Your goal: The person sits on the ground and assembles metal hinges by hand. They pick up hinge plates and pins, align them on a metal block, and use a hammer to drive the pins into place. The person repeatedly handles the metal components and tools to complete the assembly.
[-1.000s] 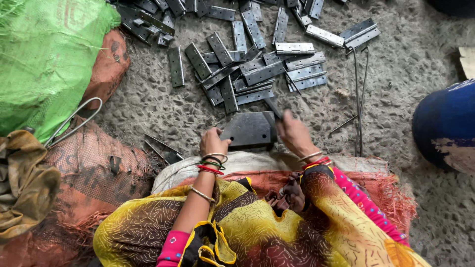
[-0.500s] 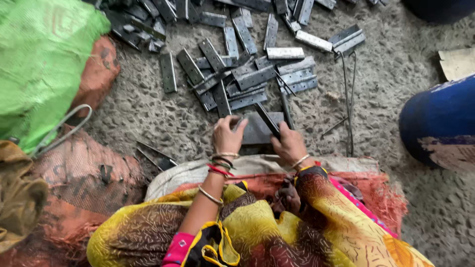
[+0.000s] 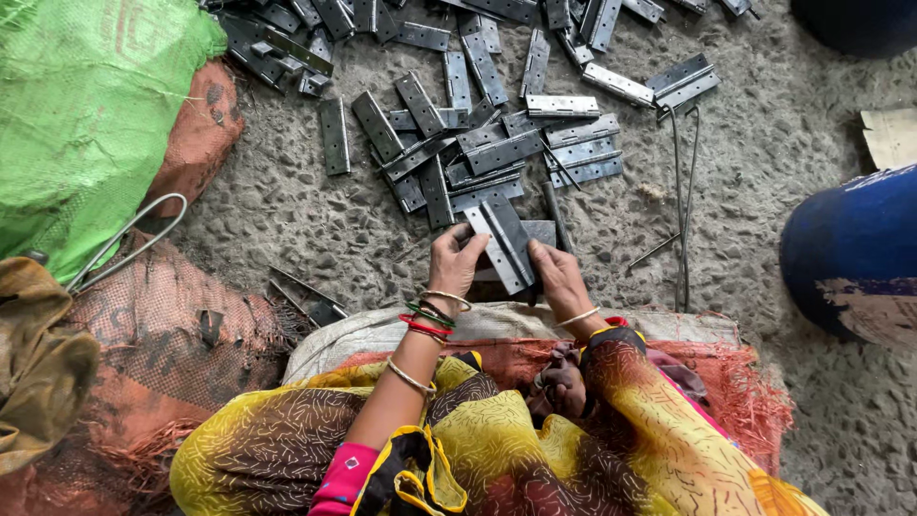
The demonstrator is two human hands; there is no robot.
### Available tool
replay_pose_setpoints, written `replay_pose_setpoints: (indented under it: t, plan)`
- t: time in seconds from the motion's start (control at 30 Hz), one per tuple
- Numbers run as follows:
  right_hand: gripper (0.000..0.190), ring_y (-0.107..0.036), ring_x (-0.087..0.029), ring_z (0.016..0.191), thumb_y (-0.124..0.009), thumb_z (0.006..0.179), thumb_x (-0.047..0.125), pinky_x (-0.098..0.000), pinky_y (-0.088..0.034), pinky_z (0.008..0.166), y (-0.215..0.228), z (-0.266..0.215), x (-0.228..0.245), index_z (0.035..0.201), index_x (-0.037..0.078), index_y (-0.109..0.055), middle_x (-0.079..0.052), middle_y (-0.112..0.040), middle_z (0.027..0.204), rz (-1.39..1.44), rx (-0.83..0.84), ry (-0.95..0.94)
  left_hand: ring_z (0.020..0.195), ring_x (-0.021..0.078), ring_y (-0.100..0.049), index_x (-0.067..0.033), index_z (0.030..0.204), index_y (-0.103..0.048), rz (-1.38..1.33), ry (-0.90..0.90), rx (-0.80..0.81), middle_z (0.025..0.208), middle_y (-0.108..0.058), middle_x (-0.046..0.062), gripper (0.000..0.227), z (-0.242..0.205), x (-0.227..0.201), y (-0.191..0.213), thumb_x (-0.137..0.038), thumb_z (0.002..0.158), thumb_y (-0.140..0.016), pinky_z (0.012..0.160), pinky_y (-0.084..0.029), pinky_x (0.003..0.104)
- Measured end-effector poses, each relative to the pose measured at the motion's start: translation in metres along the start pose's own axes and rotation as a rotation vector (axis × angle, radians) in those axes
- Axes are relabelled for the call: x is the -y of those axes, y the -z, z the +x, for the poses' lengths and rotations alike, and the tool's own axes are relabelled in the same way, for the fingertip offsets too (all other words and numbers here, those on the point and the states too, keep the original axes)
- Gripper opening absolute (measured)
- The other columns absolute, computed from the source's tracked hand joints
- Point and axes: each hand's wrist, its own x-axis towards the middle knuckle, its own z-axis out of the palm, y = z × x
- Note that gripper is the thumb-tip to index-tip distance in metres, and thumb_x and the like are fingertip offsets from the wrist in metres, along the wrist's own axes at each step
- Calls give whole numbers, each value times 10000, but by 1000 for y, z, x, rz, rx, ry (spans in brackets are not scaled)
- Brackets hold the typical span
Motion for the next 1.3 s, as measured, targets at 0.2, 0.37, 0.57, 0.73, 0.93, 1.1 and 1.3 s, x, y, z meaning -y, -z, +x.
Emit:
replay_pose_setpoints:
  t: [0.2,0.37,0.57,0.73,0.93,1.1,1.3]
  plan:
    - [404,-563,-60,584,-547,1032,396,-236,-466,503,-11,1,28,1095,28,-702,27,-672,778,139,76,-70,833,150,-708,-13,1027,-698,-460,191,3,958,-736,53,215,-5,-12,3,-188,909,-738,773,-585,329]
    - [434,-601,-137,588,-531,1064,447,-314,-488,538,2,53,47,1113,105,-795,-57,-710,715,-823,257,8,983,224,-654,-24,1188,-580,-469,319,-196,1123,-671,115,495,-1,-10,10,-255,835,-841,863,-562,416]
    - [469,-646,-237,1012,-684,901,328,-386,-496,782,2,162,69,1306,97,-632,-96,-702,1155,-1455,-76,961,1195,297,-582,-2,1405,-354,-218,425,-400,1321,-558,228,917,7,-8,19,-365,754,-887,988,-510,504]
    - [462,-610,-262,1105,-719,898,193,-430,-439,923,-5,189,71,1344,132,-613,-52,-676,1134,-1531,51,991,1004,346,-732,118,1196,-597,-595,258,-40,1094,-726,232,509,-13,-48,4,-284,908,-719,848,-617,540]
    - [148,-657,-278,960,-758,884,258,-466,-471,777,-9,162,105,918,135,-683,-60,-694,922,-1580,-26,793,867,326,-774,83,1056,-663,-637,346,-17,972,-749,231,275,-14,-60,-1,-171,951,-665,774,-675,451]
    - [193,-692,-216,713,-815,930,161,-379,-558,620,28,95,144,942,77,-642,-83,-715,852,-902,-329,905,743,276,-756,56,1036,-705,-583,373,-70,874,-760,176,221,-17,-61,2,-98,884,-660,686,-656,403]
    - [205,-666,-383,701,-714,949,104,-466,-526,625,26,21,41,1051,37,-550,-187,-664,815,-898,-402,669,731,241,-761,33,994,-700,-528,368,-85,857,-749,154,178,-11,-45,-4,-37,832,-724,662,-649,386]
